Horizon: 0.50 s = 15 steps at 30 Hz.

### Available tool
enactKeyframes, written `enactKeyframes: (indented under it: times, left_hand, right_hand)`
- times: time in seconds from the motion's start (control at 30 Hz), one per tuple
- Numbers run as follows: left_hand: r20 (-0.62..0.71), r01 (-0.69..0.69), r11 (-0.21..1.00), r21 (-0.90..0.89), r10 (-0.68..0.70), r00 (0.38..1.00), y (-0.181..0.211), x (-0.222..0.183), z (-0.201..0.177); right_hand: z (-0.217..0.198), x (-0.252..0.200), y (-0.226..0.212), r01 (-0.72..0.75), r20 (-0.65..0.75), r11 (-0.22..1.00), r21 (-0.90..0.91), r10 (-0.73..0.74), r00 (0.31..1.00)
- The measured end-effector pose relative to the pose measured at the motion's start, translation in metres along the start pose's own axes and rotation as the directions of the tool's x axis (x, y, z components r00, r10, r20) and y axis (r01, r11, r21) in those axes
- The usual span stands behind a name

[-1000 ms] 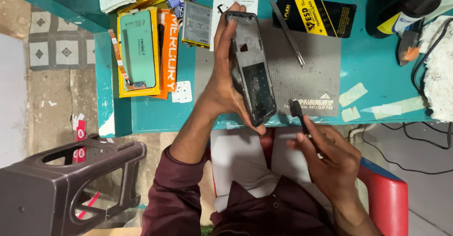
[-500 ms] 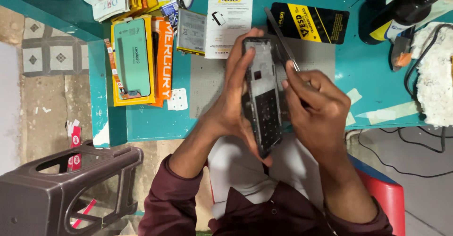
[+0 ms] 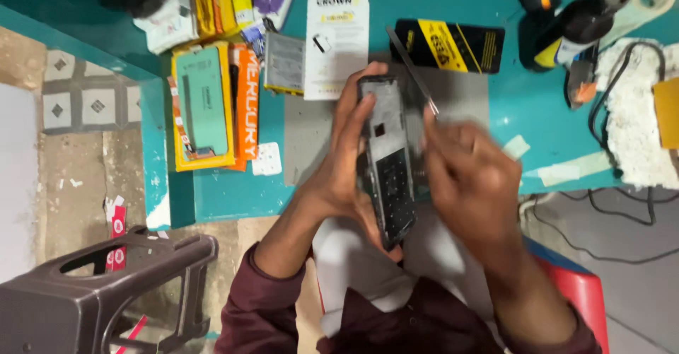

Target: The person uses a metal tool to scrape adhesive residue from the back of a disassembled smartphone. They repeatedly apply a liquid solvent from a bottle to the surface and continue scraping to remove the remaining adhesive.

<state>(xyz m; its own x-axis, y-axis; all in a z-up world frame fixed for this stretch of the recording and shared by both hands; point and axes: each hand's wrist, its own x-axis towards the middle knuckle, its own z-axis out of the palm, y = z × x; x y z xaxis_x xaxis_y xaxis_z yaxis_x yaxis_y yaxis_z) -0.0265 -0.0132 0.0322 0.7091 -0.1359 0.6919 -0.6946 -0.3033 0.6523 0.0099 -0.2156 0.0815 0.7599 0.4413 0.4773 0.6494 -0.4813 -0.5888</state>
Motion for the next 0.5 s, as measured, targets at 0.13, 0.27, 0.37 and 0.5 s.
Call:
enactKeyframes:
  times: [0.13,0.27,0.37,0.5]
  left_hand:
    - [-0.07,0.013,1.0,-0.005,-0.014,0.997,-0.01,0.003,-0.011]
    - [0.0,0.012,1.0,0.0,-0.012,1.0,-0.001,0.001,-0.005]
    - [0.053,0.03,0.999,-0.019,-0.028,0.998,0.012,0.002,-0.005]
    - [0.022,0.027,0.997,-0.073,-0.025,0.999,0.009,0.001,-0.012]
  right_hand:
    - [-0.017,-0.039,-0.034,-0.114,0.092,0.993,0.012,0.113,0.989]
    - [-0.015,-0.024,-0.023,0.021,0.056,1.0,-0.01,-0.02,0.998]
    - [-0.003,0.009,-0.012,-0.053,-0.038,0.996,0.074,0.056,0.998]
    - [-0.009,-0.004,-0.018,-0.009,-0.012,1.0,-0.027,0.009,1.0]
